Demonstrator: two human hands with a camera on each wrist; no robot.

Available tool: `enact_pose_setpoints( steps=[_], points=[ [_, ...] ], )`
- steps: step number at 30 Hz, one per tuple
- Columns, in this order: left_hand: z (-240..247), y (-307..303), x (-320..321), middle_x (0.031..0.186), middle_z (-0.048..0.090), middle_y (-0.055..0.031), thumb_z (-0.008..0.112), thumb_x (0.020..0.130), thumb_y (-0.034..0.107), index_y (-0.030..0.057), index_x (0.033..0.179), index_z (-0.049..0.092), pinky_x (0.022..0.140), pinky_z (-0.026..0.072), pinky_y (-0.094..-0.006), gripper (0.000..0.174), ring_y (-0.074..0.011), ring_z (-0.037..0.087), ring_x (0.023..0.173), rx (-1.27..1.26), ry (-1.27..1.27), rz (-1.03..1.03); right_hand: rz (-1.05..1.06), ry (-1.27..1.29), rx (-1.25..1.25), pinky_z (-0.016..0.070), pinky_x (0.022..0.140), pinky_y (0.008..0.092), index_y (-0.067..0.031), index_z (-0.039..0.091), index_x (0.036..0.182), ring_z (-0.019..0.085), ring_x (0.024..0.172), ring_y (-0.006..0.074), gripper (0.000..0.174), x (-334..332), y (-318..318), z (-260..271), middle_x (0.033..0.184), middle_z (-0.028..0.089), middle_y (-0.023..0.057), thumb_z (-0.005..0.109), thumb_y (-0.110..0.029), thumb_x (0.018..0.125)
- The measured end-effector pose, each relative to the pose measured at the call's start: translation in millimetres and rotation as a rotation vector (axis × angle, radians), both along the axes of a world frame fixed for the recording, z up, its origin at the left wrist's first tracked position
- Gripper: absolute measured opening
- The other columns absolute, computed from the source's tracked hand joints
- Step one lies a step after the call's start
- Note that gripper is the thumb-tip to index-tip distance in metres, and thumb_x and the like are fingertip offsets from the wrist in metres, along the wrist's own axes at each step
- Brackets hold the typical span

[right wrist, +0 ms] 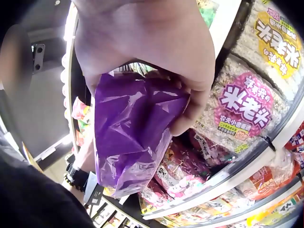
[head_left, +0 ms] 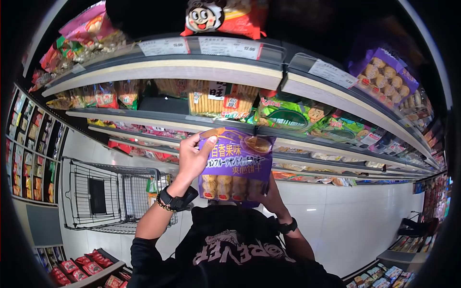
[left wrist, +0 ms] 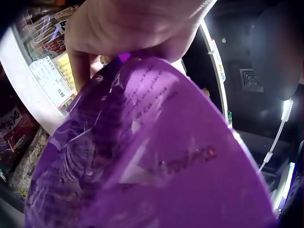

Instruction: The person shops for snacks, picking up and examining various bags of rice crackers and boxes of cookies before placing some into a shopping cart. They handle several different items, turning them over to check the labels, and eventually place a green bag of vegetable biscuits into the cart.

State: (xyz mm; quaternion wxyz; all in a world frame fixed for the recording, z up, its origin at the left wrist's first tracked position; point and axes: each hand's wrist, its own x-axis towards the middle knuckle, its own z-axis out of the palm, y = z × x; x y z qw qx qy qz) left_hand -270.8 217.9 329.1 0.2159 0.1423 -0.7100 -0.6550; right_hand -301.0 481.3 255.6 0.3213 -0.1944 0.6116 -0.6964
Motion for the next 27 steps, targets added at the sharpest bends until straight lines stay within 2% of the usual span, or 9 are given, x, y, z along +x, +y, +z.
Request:
enact_pose_setpoints(
  steps=[9, 14, 17, 20, 22, 23, 25, 26, 27],
  points=[
    [-22, -27, 16, 0.089, 0.072, -0.0049, 0.066, 0.094, 0.016, -0.004, 0.108, 0.069, 0.069, 0.0491, -0.0233, 0.024, -0.005, 0.061, 0.077, 0.073, -0.046, -0.055, -0.061, 0.003, 0.062, 0.0386, 0.108, 0.0394, -0.0041, 0.023, 0.15, 0.046, 0.128, 0.0237, 0.092, 21, -23, -6, 0.137, 0.047, 0.0118, 0.078, -0.017, 0.078],
    [-26, -42, 20, 0.088, 0.071, -0.0043, 0.066, 0.094, 0.018, -0.0039, 0.107, 0.069, 0.069, 0.0489, -0.0226, 0.026, -0.0048, 0.061, 0.077, 0.112, -0.049, -0.086, -0.129, -0.066, 0.105, 0.0481, 0.098, 0.0377, -0.0055, 0.025, 0.149, 0.048, 0.125, 0.0235, 0.086, 34, -41, 5, 0.136, 0.048, 0.0112, 0.075, -0.013, 0.079],
    [-29, -55, 25, 0.086, 0.069, 0.0006, 0.066, 0.094, 0.015, -0.0035, 0.107, 0.068, 0.071, 0.0479, -0.0211, 0.022, -0.0039, 0.061, 0.078, 0.115, -0.076, -0.12, -0.174, -0.107, 0.129, 0.0515, 0.092, 0.0362, -0.0063, 0.028, 0.147, 0.05, 0.122, 0.0231, 0.08, 42, -53, 16, 0.134, 0.048, 0.0109, 0.072, -0.015, 0.081],
    [-41, -67, 28, 0.093, 0.068, 0.0004, 0.064, 0.095, 0.012, -0.0028, 0.117, 0.063, 0.076, 0.047, -0.0204, 0.026, -0.0039, 0.06, 0.087, 0.152, -0.085, -0.22, -0.268, -0.072, 0.045, 0.0481, 0.096, 0.0366, -0.0042, 0.03, 0.144, 0.05, 0.12, 0.0224, 0.075, 55, -58, 4, 0.131, 0.049, 0.0114, 0.07, -0.018, 0.082],
    [-50, -72, 31, 0.119, 0.063, -0.0105, 0.063, 0.095, 0.012, -0.0004, 0.133, 0.049, 0.08, 0.0484, -0.024, 0.042, -0.0113, 0.059, 0.106, 0.224, 0.034, -0.261, -0.298, -0.059, 0.035, 0.0457, 0.098, 0.0366, -0.003, 0.032, 0.144, 0.05, 0.12, 0.0222, 0.073, 59, -60, -6, 0.13, 0.05, 0.0117, 0.069, -0.02, 0.083],
    [-53, -74, 36, 0.119, 0.063, -0.0105, 0.063, 0.095, 0.012, -0.0004, 0.133, 0.049, 0.08, 0.0484, -0.024, 0.042, -0.0113, 0.059, 0.106, 0.222, 0.03, -0.273, -0.319, -0.042, 0.027, 0.0434, 0.1, 0.0365, -0.0018, 0.033, 0.143, 0.05, 0.12, 0.0221, 0.072, 61, -62, -8, 0.128, 0.051, 0.012, 0.069, -0.021, 0.083],
    [-60, -76, 52, 0.133, 0.054, -0.0125, 0.059, 0.093, 0.001, 0.0029, 0.145, 0.032, 0.089, 0.0484, -0.0261, 0.058, -0.0149, 0.054, 0.116, 0.101, -0.014, -0.251, -0.367, -0.017, 0.044, 0.0396, 0.103, 0.0367, 0.0003, 0.036, 0.14, 0.052, 0.118, 0.0221, 0.071, 65, -66, -6, 0.126, 0.053, 0.0133, 0.07, -0.022, 0.083],
    [-67, -74, 59, 0.139, 0.048, -0.0155, 0.059, 0.09, -0.004, 0.0047, 0.149, 0.023, 0.096, 0.0471, -0.0314, 0.069, -0.0207, 0.053, 0.119, 0.115, -0.021, -0.278, -0.414, 0.038, 0.087, 0.0398, 0.103, 0.0369, 0.0003, 0.036, 0.14, 0.052, 0.118, 0.0223, 0.071, 67, -69, -4, 0.126, 0.054, 0.0139, 0.071, -0.023, 0.082],
    [-75, -71, 69, 0.139, 0.048, -0.0155, 0.059, 0.09, -0.004, 0.0047, 0.149, 0.023, 0.096, 0.0471, -0.0314, 0.069, -0.0207, 0.053, 0.119, 0.116, -0.023, -0.294, -0.46, 0.093, 0.133, 0.04, 0.103, 0.037, 0.0004, 0.037, 0.139, 0.053, 0.117, 0.0225, 0.071, 69, -72, -2, 0.125, 0.055, 0.0145, 0.072, -0.023, 0.081]
  ],
)
